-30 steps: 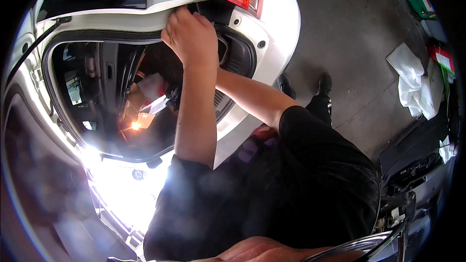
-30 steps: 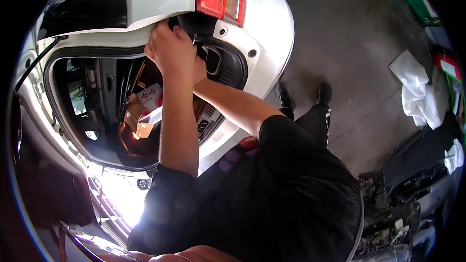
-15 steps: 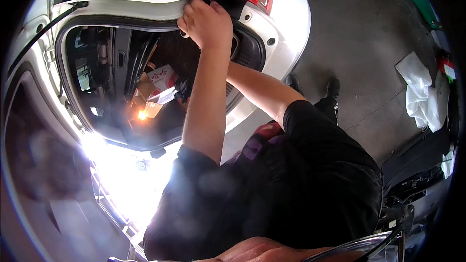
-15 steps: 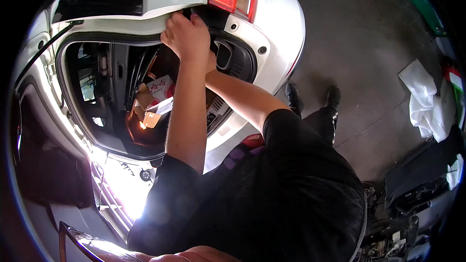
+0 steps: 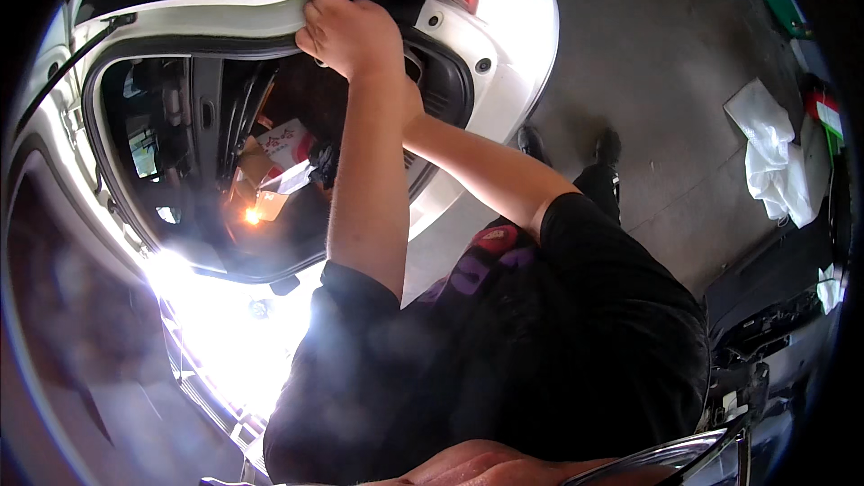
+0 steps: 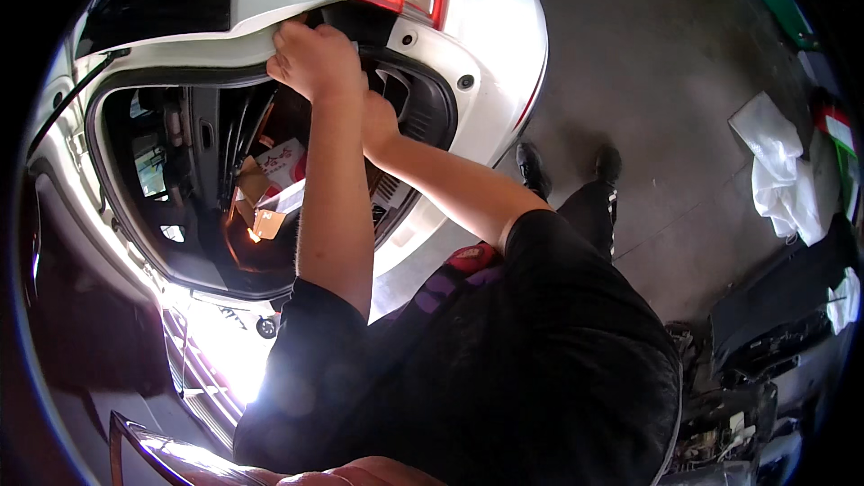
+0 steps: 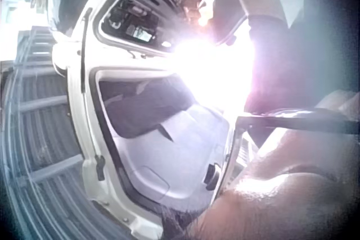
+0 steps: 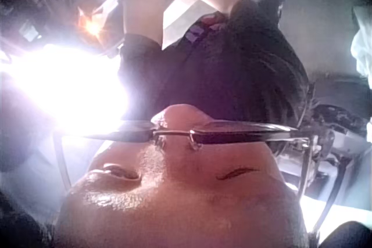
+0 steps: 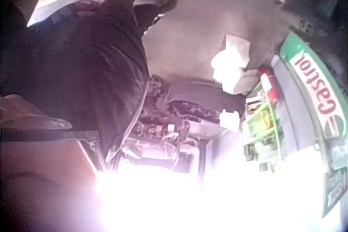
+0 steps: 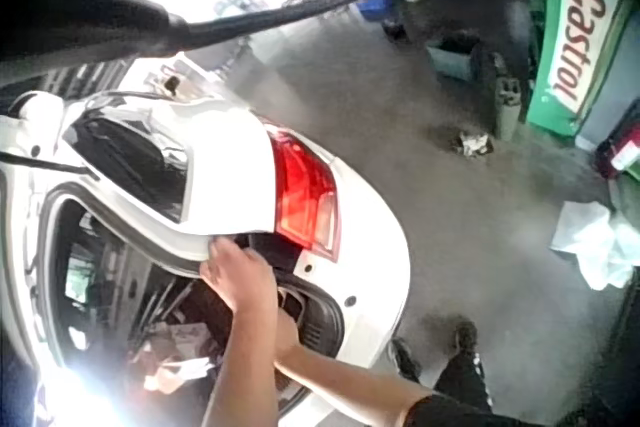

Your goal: The person pries the car trim around the taillight using a pry tool, pushes and loosens the rear taillight assembly by hand, and opens a toolkit on the floor.

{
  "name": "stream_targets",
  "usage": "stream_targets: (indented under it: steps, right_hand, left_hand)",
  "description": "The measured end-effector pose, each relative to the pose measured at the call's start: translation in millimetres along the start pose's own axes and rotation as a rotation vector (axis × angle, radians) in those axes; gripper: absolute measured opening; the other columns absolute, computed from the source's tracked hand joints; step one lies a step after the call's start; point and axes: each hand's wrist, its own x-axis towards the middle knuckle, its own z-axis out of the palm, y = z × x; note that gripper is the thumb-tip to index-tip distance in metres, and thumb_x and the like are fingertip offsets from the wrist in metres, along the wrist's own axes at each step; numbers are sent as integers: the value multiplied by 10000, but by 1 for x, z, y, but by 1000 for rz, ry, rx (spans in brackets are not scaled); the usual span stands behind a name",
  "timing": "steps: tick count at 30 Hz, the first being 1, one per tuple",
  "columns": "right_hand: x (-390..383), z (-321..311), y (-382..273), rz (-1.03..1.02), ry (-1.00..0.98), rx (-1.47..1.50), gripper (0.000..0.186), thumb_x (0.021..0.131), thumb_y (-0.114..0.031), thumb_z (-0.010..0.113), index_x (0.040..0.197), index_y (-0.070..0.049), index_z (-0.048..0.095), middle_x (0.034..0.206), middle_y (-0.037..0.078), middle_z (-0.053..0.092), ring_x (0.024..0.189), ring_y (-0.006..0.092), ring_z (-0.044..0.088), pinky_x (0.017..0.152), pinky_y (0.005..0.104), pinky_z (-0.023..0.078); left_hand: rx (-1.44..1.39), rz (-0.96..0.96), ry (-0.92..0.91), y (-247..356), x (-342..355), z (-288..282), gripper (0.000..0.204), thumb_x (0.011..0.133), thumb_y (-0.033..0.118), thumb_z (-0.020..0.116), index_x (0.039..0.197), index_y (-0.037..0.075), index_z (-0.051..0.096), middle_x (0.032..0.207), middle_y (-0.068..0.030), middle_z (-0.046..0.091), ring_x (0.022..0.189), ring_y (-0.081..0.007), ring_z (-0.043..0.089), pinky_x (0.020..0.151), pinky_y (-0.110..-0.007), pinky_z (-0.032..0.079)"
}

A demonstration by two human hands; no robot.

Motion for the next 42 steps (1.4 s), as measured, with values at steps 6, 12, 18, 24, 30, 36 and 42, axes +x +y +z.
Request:
stream_targets:
  steps: [6, 12, 18, 24, 30, 36, 42]
  right_hand:
    - [-6, -40, 13, -41, -3, 501, 396, 1055, -344, 627, 1184, 18, 533, 732, 187, 694, 608, 332, 700, 569, 441, 562]
    - [-39, -154, 6, 382, -414, 829, 285, 1094, -289, 584, 1059, -5, 589, 613, 80, 571, 451, 195, 590, 431, 355, 483]
    - [-79, -196, -2, 562, -344, 979, 349, 1098, -394, 556, 1086, -49, 601, 661, 48, 587, 455, 151, 552, 426, 335, 451]
    - [-48, -184, 17, 259, -215, 414, 366, 1107, -415, 535, 1095, -66, 642, 684, 48, 617, 505, 148, 573, 433, 320, 438]
    - [-31, -229, -31, 587, -411, 545, 339, 1137, -329, 510, 1115, -25, 659, 690, 16, 544, 424, 96, 449, 400, 293, 358]
    - [-10, -235, -39, 541, -420, 366, 360, 1127, -355, 500, 1108, -39, 671, 662, 3, 540, 406, 99, 432, 406, 301, 343]
    - [7, -247, -44, 539, -544, 245, 307, 1080, -335, 525, 1088, -72, 682, 631, -9, 513, 435, 97, 428, 432, 318, 341]
  left_hand:
    - [-103, 36, 6, 12, 5, 1, 234, 870, 113, 627, 1063, -13, 666, 1059, -183, 717, 1066, -363, 669, 1011, -499, 396]
    - [-105, -14, -71, 16, 9, -2, 294, 881, 109, 584, 1117, -33, 687, 1142, -202, 708, 1082, -375, 655, 1024, -501, 387]
    - [-165, -17, -80, 17, 7, -6, 319, 868, 94, 593, 1147, -24, 692, 1156, -195, 709, 1125, -376, 641, 1022, -495, 385]
    - [-144, -5, -84, 16, 10, -2, 326, 868, 97, 598, 1156, -22, 695, 1163, -196, 707, 1134, -373, 639, 1033, -492, 380]
    - [-166, 9, -66, 15, 6, -7, 324, 873, 108, 600, 1155, -25, 689, 1151, -192, 704, 1122, -367, 646, 1047, -490, 377]
    - [-165, 9, -78, 14, 8, -6, 338, 875, 114, 601, 1173, -28, 674, 1161, -188, 703, 1148, -357, 642, 1045, -487, 378]
    - [-175, 49, -39, 13, 5, -4, 329, 877, 126, 599, 1163, -23, 671, 1176, -188, 698, 1146, -351, 641, 1046, -483, 376]
